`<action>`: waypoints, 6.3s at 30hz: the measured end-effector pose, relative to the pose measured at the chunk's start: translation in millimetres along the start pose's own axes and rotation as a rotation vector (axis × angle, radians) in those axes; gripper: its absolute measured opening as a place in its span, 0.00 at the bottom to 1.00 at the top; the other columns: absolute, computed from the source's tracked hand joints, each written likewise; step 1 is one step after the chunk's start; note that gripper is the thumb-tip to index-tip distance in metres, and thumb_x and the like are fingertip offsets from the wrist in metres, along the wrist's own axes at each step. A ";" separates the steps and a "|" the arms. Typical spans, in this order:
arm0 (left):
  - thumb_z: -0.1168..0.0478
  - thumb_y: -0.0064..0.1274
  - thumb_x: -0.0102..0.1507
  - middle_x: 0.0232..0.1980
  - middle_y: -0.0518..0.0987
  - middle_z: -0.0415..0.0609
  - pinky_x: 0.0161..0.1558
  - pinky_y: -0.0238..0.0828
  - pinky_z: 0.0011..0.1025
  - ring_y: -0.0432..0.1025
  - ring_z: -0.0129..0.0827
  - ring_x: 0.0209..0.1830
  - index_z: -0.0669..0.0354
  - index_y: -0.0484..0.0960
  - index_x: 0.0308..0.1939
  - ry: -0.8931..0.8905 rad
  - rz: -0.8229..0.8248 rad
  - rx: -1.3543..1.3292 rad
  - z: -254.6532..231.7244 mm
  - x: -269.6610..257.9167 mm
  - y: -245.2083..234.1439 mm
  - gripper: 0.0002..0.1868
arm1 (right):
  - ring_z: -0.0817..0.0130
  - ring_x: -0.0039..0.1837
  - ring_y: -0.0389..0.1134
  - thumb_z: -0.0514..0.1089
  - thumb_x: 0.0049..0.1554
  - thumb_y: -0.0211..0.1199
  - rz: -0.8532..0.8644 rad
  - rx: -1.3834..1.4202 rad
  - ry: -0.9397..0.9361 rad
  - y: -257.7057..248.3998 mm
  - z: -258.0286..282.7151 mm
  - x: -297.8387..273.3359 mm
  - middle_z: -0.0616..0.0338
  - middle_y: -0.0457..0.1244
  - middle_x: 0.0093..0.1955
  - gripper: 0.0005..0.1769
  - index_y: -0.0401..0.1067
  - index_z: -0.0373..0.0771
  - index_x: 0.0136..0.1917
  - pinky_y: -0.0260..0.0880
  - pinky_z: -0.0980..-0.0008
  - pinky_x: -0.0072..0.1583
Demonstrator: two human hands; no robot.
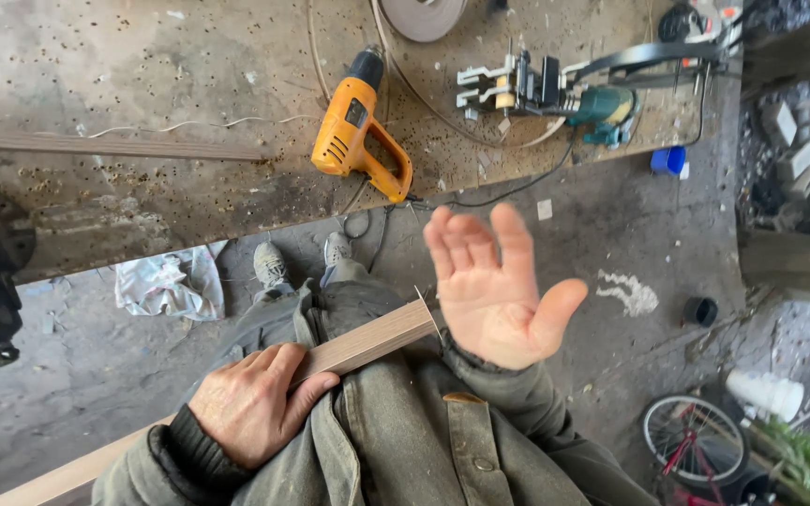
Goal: The person applies edge banding to a wooden plank by heating it with a heat gun and pressing it onto the edge. They then use a hand-held trimmer and a utility knife to remove the excess material and smooth the edges.
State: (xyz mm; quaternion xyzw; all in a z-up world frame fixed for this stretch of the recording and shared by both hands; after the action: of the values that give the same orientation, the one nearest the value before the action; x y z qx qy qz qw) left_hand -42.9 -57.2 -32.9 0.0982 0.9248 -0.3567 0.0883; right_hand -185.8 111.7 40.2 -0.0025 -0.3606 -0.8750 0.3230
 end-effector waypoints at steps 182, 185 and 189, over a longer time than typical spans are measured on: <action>0.31 0.53 0.56 0.26 0.80 0.48 0.27 0.75 0.39 0.78 0.44 0.25 0.55 0.78 0.28 0.028 -0.174 0.309 -210.2 222.3 157.4 0.29 | 0.49 0.67 0.68 0.53 0.59 0.63 0.034 0.028 0.922 -330.1 126.2 -74.7 0.28 0.63 0.66 0.39 0.57 0.28 0.76 0.69 0.57 0.69; 0.30 0.51 0.57 0.24 0.79 0.49 0.25 0.75 0.40 0.78 0.45 0.22 0.56 0.78 0.29 0.009 -0.164 0.331 -207.1 227.6 155.3 0.31 | 0.47 0.66 0.68 0.51 0.59 0.62 0.042 0.032 0.943 -330.1 122.4 -73.0 0.27 0.63 0.65 0.38 0.57 0.29 0.75 0.69 0.55 0.68; 0.28 0.49 0.57 0.25 0.80 0.51 0.21 0.74 0.43 0.77 0.47 0.20 0.56 0.79 0.30 -0.018 -0.141 0.359 -201.2 234.1 155.6 0.33 | 0.44 0.64 0.68 0.48 0.60 0.60 -0.024 0.141 0.962 -332.0 117.5 -72.8 0.30 0.63 0.64 0.36 0.56 0.31 0.75 0.71 0.50 0.66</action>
State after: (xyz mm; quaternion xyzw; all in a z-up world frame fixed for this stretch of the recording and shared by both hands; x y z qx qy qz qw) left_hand -249.5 219.8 -40.6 0.0440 0.8501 -0.5221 0.0524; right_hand -343.4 403.3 -99.1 0.4283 -0.2289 -0.7539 0.4425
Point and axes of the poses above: each hand's wrist, its own x-axis towards the middle knuckle, its own y-axis out of the palm, z = x × y, the point moved 9 cm from there along x, towards the middle knuckle
